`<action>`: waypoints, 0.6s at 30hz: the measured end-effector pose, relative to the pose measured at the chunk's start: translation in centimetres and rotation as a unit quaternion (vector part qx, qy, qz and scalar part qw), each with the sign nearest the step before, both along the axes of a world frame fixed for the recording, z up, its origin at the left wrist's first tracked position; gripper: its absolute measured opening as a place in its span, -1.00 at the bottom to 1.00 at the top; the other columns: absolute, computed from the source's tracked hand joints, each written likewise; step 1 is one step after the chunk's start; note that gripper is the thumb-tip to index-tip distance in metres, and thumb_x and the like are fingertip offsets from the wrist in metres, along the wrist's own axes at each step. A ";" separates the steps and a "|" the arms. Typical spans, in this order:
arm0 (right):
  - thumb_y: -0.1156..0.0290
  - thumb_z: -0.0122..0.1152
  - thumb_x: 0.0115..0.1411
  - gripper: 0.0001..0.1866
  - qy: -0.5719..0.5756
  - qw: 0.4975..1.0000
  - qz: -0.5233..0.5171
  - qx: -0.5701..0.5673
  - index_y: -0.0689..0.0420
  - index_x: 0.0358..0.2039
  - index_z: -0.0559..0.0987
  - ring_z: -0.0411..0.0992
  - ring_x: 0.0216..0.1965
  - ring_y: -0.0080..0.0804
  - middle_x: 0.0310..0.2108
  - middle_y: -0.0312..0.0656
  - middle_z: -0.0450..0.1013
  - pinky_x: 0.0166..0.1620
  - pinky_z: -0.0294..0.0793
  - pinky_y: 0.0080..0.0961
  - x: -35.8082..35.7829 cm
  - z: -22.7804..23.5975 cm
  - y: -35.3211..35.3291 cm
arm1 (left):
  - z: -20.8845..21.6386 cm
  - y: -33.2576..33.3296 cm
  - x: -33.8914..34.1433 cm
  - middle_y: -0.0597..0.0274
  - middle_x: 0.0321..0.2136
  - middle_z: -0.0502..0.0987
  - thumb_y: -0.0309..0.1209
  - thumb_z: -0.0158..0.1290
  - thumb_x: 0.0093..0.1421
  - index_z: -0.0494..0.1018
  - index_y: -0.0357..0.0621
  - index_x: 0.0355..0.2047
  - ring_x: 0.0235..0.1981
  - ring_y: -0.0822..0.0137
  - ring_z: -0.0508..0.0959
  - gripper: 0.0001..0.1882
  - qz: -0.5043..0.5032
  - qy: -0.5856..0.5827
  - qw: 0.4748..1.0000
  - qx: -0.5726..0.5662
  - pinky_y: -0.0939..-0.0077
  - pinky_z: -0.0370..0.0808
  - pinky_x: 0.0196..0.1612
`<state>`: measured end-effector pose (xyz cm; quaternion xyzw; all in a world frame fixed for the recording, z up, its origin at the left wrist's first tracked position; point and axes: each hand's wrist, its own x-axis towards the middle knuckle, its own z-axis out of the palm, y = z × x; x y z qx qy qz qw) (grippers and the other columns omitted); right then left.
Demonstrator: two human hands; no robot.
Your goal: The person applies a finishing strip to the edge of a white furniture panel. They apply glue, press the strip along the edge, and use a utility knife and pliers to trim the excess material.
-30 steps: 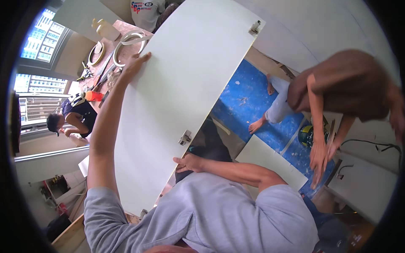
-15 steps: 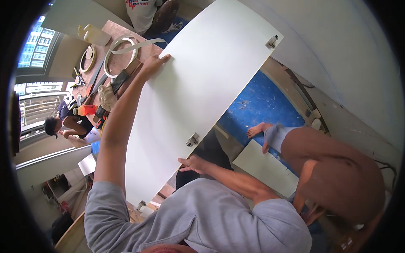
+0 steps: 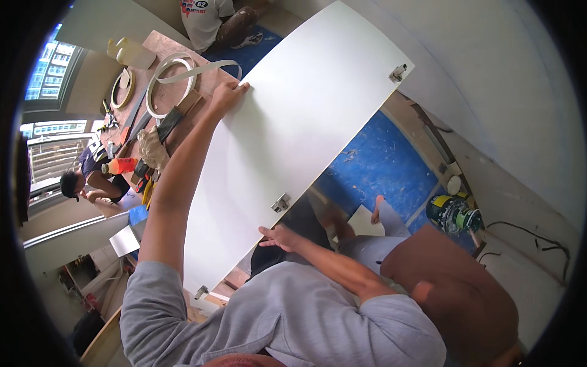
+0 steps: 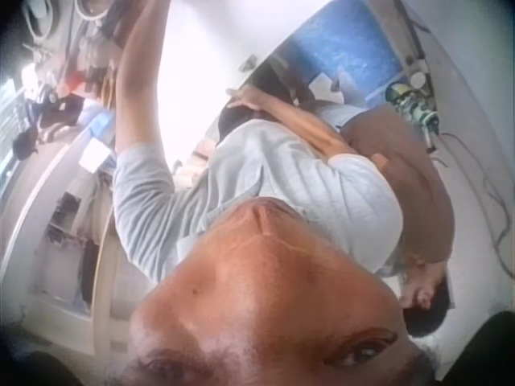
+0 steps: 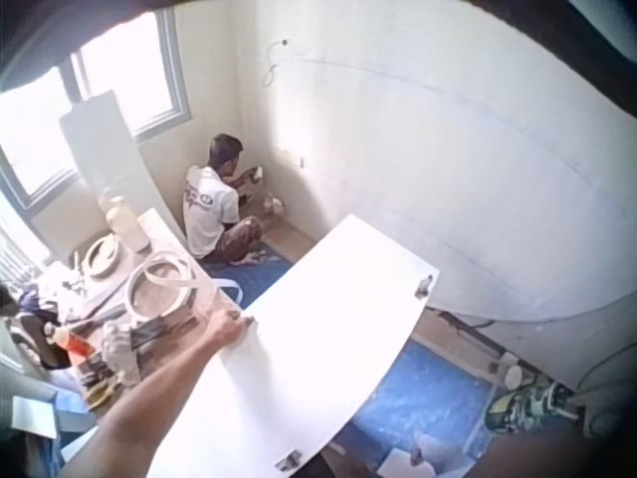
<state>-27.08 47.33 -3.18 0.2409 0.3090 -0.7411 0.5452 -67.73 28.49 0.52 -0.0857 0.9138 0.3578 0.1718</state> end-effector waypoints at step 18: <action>0.21 0.25 0.41 -0.51 0.009 1.000 0.008 0.000 0.12 0.25 0.43 0.50 0.13 -0.22 0.14 -0.13 0.49 0.21 0.50 -0.09 -0.1 -1.2 -1.2 | -0.3 2.0 1.5 -0.17 -0.13 0.66 -0.09 0.31 0.17 0.64 -0.34 -0.10 -0.04 -0.10 0.63 -0.48 0.026 0.130 0.982 -0.133 0.13 0.49 0.12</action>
